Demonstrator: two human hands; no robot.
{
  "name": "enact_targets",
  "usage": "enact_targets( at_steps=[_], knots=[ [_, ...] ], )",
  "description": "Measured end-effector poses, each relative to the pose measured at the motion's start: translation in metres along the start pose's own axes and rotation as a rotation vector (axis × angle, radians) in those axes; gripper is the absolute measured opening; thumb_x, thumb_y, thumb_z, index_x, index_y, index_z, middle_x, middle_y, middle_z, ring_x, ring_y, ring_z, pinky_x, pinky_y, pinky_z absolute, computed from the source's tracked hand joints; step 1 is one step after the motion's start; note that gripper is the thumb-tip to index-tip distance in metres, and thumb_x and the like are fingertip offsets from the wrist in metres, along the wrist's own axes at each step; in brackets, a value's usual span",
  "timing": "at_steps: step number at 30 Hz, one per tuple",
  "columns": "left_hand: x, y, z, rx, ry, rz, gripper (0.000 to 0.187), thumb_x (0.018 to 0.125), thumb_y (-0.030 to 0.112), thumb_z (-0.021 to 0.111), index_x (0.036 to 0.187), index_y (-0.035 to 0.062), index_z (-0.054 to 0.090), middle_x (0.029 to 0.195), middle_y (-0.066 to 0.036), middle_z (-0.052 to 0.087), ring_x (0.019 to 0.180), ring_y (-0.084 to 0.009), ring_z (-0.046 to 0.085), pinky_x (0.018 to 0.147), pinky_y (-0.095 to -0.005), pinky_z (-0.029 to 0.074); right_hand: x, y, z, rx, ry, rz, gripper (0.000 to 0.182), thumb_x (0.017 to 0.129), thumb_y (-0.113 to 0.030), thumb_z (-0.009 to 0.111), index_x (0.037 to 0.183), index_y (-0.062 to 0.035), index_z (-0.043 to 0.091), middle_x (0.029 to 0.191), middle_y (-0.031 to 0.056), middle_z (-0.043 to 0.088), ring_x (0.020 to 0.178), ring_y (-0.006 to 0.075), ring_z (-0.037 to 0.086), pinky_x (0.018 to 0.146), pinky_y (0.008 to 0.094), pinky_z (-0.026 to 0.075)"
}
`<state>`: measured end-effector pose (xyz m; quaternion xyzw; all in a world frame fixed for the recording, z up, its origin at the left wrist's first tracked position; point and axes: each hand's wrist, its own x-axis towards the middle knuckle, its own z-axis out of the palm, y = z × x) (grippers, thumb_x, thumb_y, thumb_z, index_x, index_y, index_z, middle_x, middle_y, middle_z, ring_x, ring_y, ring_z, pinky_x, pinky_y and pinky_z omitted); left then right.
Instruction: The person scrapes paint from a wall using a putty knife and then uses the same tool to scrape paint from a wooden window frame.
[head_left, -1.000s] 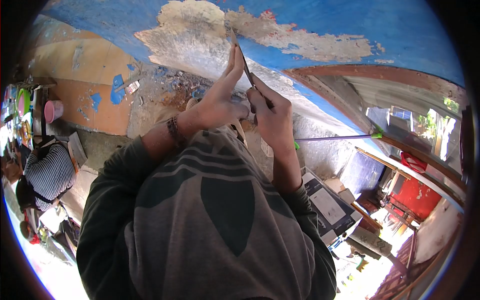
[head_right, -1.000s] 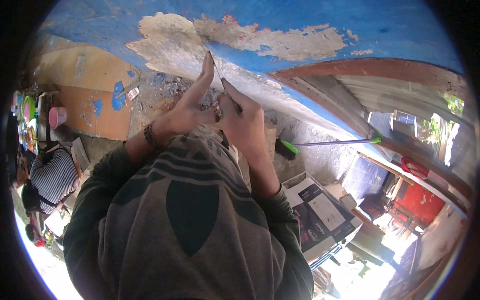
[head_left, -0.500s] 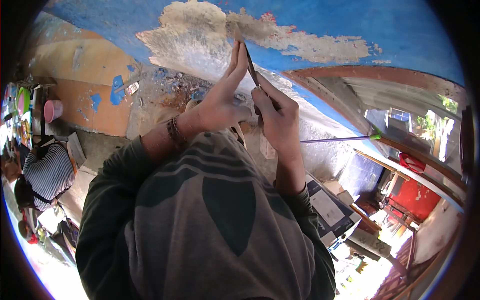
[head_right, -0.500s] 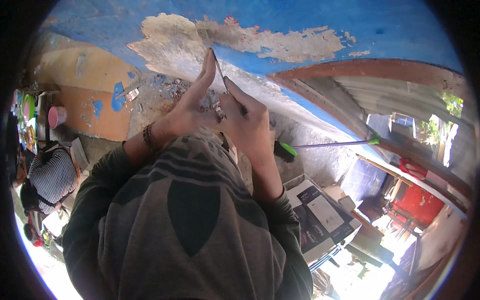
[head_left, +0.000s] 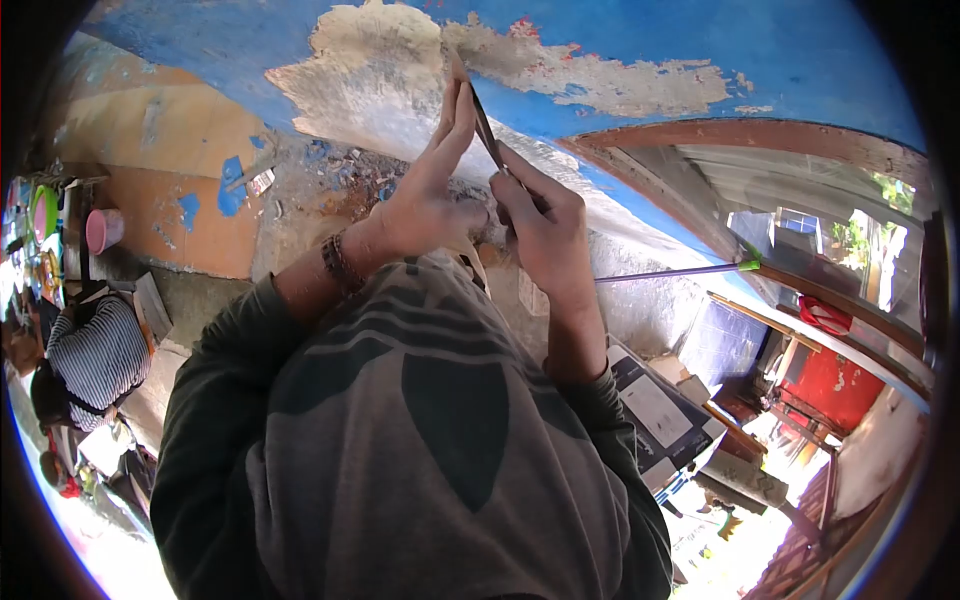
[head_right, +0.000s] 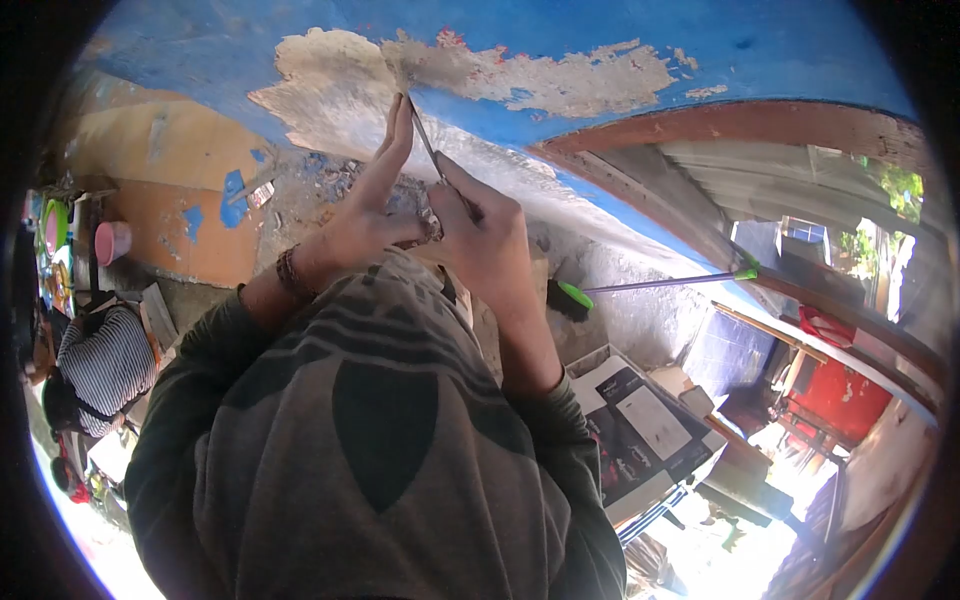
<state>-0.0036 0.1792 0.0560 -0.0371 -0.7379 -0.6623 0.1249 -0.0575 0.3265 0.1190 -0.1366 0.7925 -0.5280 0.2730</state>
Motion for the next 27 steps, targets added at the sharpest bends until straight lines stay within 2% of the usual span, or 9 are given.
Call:
enact_targets(
  at_steps=[5,8,10,17,19,20,22,25,27],
  knots=[
    [0.000,-0.009,0.008,-0.047,0.060,-0.017,0.103,0.067,0.003,0.058,0.146,-0.0045,-0.007,0.153,-0.029,-0.004,0.144,-0.0316,-0.005,0.113,-0.0340,0.014,0.010,0.016,0.015,-0.113,0.049,-0.074,0.035,0.086,-0.010,0.057,0.118,0.0062,0.059,0.080,0.0161,0.065,0.073,0.0134,0.058,0.069,0.0281,0.047],
    [-0.008,-0.020,0.013,-0.380,-0.043,-0.226,0.109,0.065,0.003,0.058,0.147,-0.0002,-0.014,0.156,-0.018,-0.009,0.144,-0.0262,-0.009,0.115,-0.0346,0.004,0.004,0.035,0.002,-0.153,0.018,-0.082,0.038,0.090,-0.007,0.056,0.126,0.0024,0.055,0.083,0.0011,0.061,0.071,0.0039,0.050,0.062,0.0206,0.043],
    [-0.014,-0.027,0.021,-0.416,-0.102,-0.269,0.103,0.069,0.002,0.055,0.146,-0.0007,-0.014,0.156,-0.019,-0.010,0.144,-0.0270,-0.009,0.115,-0.0335,0.006,-0.010,0.035,-0.012,-0.295,-0.048,0.031,0.041,0.082,-0.011,0.058,0.120,0.0028,0.057,0.098,0.0261,0.066,0.093,0.0298,0.066,0.082,0.0352,0.048],
    [0.016,-0.025,0.033,-0.303,0.342,-0.362,0.084,0.087,0.020,0.051,0.143,-0.0125,-0.003,0.151,-0.032,0.002,0.144,-0.0327,0.002,0.115,-0.0387,0.011,-0.037,-0.012,-0.026,-0.450,-0.029,0.030,0.037,0.080,-0.009,0.056,0.115,0.0023,0.059,0.100,0.0244,0.066,0.093,0.0335,0.066,0.082,0.0372,0.049],
    [0.035,-0.027,0.035,0.270,0.562,0.233,0.076,0.092,0.026,0.050,0.148,-0.0015,0.007,0.155,-0.024,-0.001,0.144,-0.0354,0.002,0.115,-0.0471,0.010,-0.038,-0.025,-0.035,-0.530,0.021,-0.063,0.037,0.080,-0.008,0.057,0.116,0.0017,0.059,0.100,0.0235,0.066,0.093,0.0330,0.066,0.082,0.0359,0.049],
    [0.043,-0.039,0.029,0.265,0.563,0.231,0.076,0.092,0.026,0.050,0.148,-0.0015,0.007,0.155,-0.024,-0.001,0.144,-0.0354,0.002,0.115,-0.0471,0.010,-0.039,-0.028,-0.040,-0.535,0.021,-0.060,0.037,0.080,-0.008,0.057,0.116,0.0017,0.059,0.100,0.0235,0.066,0.093,0.0330,0.066,0.082,0.0359,0.049],
    [0.059,-0.081,0.018,0.922,0.424,0.369,0.065,0.094,0.034,0.049,0.145,0.0010,0.026,0.152,-0.022,0.017,0.141,-0.0390,0.016,0.114,-0.0524,0.014,-0.042,-0.032,-0.052,-0.640,0.097,0.048,0.038,0.080,-0.009,0.058,0.117,0.0015,0.059,0.100,0.0229,0.066,0.093,0.0311,0.067,0.081,0.0339,0.050],
    [0.030,-0.136,-0.004,1.145,0.151,0.302,0.054,0.091,0.032,0.051,0.136,0.0029,0.041,0.146,-0.018,0.031,0.136,-0.0351,0.026,0.112,-0.0517,0.020,-0.049,-0.027,-0.073,-0.707,0.121,0.102,0.039,0.080,-0.010,0.060,0.118,0.0009,0.059,0.100,0.0223,0.067,0.091,0.0273,0.067,0.080,0.0333,0.050],
    [-0.016,-0.150,-0.005,1.408,0.017,-0.002,0.053,0.088,0.029,0.055,0.131,-0.0011,0.046,0.135,-0.020,0.045,0.129,-0.0340,0.040,0.108,-0.0488,0.029,-0.053,-0.032,-0.075,-0.712,0.163,0.220,0.040,0.080,-0.011,0.061,0.117,0.0014,0.060,0.097,0.0207,0.067,0.086,0.0254,0.066,0.079,0.0329,0.050]
  ],
)
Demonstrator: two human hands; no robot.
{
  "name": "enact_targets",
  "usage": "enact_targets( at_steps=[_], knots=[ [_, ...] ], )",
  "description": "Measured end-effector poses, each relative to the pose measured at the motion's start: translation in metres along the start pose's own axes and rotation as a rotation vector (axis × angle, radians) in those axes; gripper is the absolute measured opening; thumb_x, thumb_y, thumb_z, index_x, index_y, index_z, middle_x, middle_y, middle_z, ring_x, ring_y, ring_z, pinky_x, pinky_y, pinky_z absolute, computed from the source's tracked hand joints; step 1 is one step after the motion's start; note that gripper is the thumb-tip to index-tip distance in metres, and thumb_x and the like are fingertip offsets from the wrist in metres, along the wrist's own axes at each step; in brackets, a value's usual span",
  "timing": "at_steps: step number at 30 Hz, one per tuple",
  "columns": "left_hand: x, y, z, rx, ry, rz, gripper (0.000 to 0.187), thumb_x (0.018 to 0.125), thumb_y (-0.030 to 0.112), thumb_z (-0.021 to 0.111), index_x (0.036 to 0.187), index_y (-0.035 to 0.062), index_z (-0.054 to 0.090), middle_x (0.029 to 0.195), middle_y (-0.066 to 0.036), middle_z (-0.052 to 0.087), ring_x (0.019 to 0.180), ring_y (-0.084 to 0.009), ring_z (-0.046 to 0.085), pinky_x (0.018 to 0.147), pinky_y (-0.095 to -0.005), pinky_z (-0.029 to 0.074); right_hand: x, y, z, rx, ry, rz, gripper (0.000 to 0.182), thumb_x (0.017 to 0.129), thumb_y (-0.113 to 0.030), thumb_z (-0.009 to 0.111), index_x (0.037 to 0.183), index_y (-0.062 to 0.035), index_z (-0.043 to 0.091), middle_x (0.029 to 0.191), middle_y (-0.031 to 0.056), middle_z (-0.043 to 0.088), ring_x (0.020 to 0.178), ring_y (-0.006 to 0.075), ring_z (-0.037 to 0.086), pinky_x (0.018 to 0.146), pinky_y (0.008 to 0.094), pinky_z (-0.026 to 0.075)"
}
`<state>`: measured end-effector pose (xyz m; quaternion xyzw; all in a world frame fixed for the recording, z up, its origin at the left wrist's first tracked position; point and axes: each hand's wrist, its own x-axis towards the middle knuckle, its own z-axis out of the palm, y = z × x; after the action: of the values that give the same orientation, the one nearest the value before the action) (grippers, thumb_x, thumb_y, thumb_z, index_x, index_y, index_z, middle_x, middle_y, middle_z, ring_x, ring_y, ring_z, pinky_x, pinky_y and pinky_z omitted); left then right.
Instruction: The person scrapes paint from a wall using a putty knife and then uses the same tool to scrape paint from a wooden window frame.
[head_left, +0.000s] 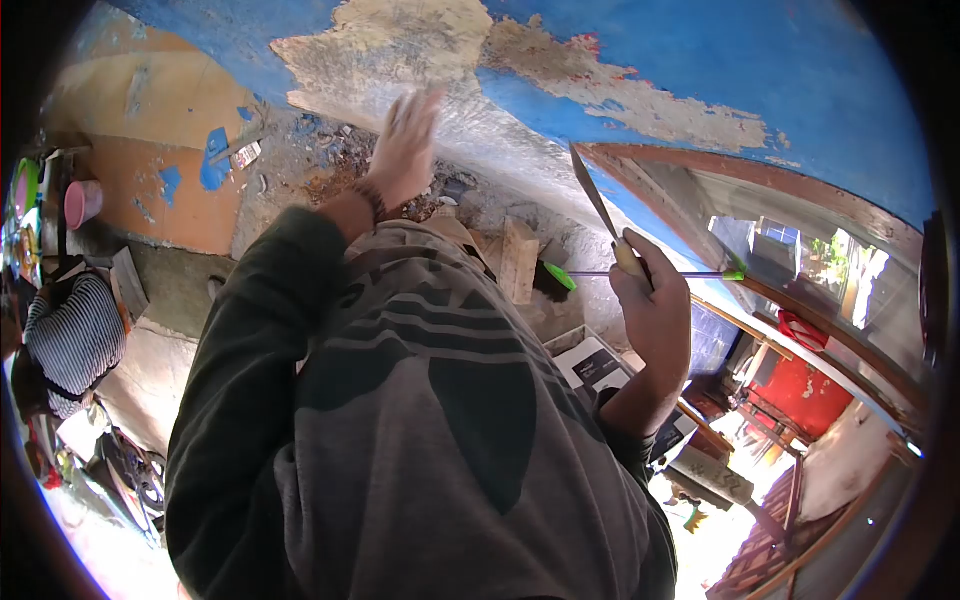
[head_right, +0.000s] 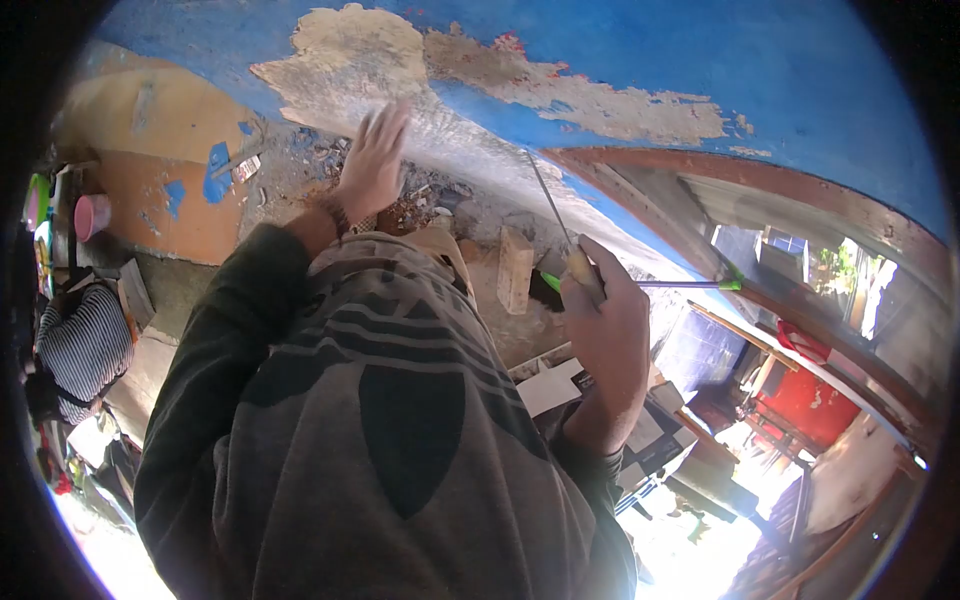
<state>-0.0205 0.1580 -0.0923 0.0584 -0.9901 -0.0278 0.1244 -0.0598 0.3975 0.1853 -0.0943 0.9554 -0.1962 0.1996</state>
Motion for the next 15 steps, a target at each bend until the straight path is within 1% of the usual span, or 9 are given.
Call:
enact_targets(
  at_steps=[2,3,5,7,9,10,12,13,15],
  knots=[
    [-0.006,-0.003,-0.027,-0.597,-0.967,-0.399,0.054,0.085,0.026,0.059,0.129,-0.0052,0.048,0.118,-0.024,0.058,0.115,-0.0363,0.053,0.102,-0.0453,0.039,-0.003,0.002,-0.001,0.015,0.013,-0.040,0.038,0.080,-0.010,0.062,0.116,0.0016,0.060,0.097,0.0196,0.067,0.085,0.0250,0.066,0.078,0.0325,0.050],
    [-0.013,0.001,-0.025,-0.600,-0.968,-0.400,0.054,0.085,0.026,0.059,0.129,-0.0052,0.048,0.118,-0.024,0.058,0.115,-0.0363,0.053,0.102,-0.0453,0.039,-0.003,0.003,-0.003,0.029,0.029,-0.076,0.037,0.080,-0.008,0.062,0.115,0.0017,0.061,0.096,0.0185,0.066,0.084,0.0246,0.066,0.077,0.0321,0.050],
    [-0.025,0.018,-0.016,-0.694,-0.112,-0.235,0.056,0.086,0.029,0.059,0.128,-0.0071,0.048,0.103,-0.025,0.063,0.103,-0.0406,0.059,0.097,-0.0428,0.044,-0.003,-0.010,-0.005,0.045,0.043,-0.158,0.034,0.080,-0.006,0.062,0.113,0.0016,0.062,0.096,0.0180,0.066,0.084,0.0253,0.066,0.076,0.0323,0.050],
    [0.007,0.033,-0.082,-1.123,-0.286,-0.452,0.061,0.090,0.039,0.055,0.130,-0.0066,0.046,0.119,-0.026,0.058,0.113,-0.0368,0.055,0.099,-0.0420,0.041,-0.004,-0.031,-0.006,0.058,0.054,-0.243,0.032,0.079,-0.003,0.062,0.111,0.0015,0.063,0.096,0.0175,0.066,0.084,0.0260,0.066,0.076,0.0324,0.050],
    [0.023,0.045,-0.130,-1.445,-0.341,-0.512,0.067,0.095,0.045,0.048,0.139,-0.0035,0.035,0.131,-0.021,0.051,0.117,-0.0275,0.053,0.099,-0.0389,0.040,-0.002,-0.056,-0.008,-0.067,0.179,-0.474,0.026,0.079,-0.001,0.063,0.105,0.0011,0.064,0.095,0.0178,0.066,0.084,0.0288,0.066,0.075,0.0328,0.051],
    [0.028,0.064,-0.129,-1.451,-0.335,-0.517,0.067,0.095,0.045,0.048,0.139,-0.0035,0.035,0.131,-0.021,0.051,0.117,-0.0275,0.053,0.099,-0.0389,0.040,-0.002,-0.069,-0.009,-0.136,0.213,-0.542,0.023,0.079,-0.001,0.063,0.102,0.0010,0.064,0.097,0.0189,0.064,0.083,0.0318,0.066,0.074,0.0342,0.051],
    [0.036,0.101,-0.121,-1.997,0.012,-0.507,0.065,0.098,0.044,0.042,0.143,0.0004,0.026,0.133,-0.015,0.047,0.116,-0.0195,0.050,0.099,-0.0363,0.038,0.002,-0.082,-0.005,-0.181,0.214,-0.585,0.023,0.079,-0.001,0.063,0.102,0.0007,0.064,0.099,0.0192,0.063,0.084,0.0324,0.065,0.073,0.0348,0.051],
    [0.045,0.102,-0.138,-2.002,0.019,-0.510,0.065,0.098,0.044,0.042,0.143,0.0004,0.026,0.133,-0.015,0.047,0.116,-0.0195,0.050,0.099,-0.0363,0.038,0.005,-0.087,-0.003,-0.220,0.221,-0.625,0.024,0.079,-0.001,0.063,0.103,0.0003,0.063,0.100,0.0194,0.062,0.084,0.0329,0.065,0.073,0.0354,0.052],
    [0.063,0.098,-0.175,-2.650,-0.054,-0.509,0.055,0.101,0.040,0.035,0.141,0.0031,0.025,0.124,-0.010,0.048,0.112,-0.0177,0.050,0.099,-0.0341,0.039,0.008,-0.096,-0.001,-0.303,0.192,-0.682,0.025,0.077,0.000,0.064,0.103,-0.0011,0.063,0.102,0.0188,0.061,0.083,0.0339,0.065,0.070,0.0380,0.052]
  ],
)
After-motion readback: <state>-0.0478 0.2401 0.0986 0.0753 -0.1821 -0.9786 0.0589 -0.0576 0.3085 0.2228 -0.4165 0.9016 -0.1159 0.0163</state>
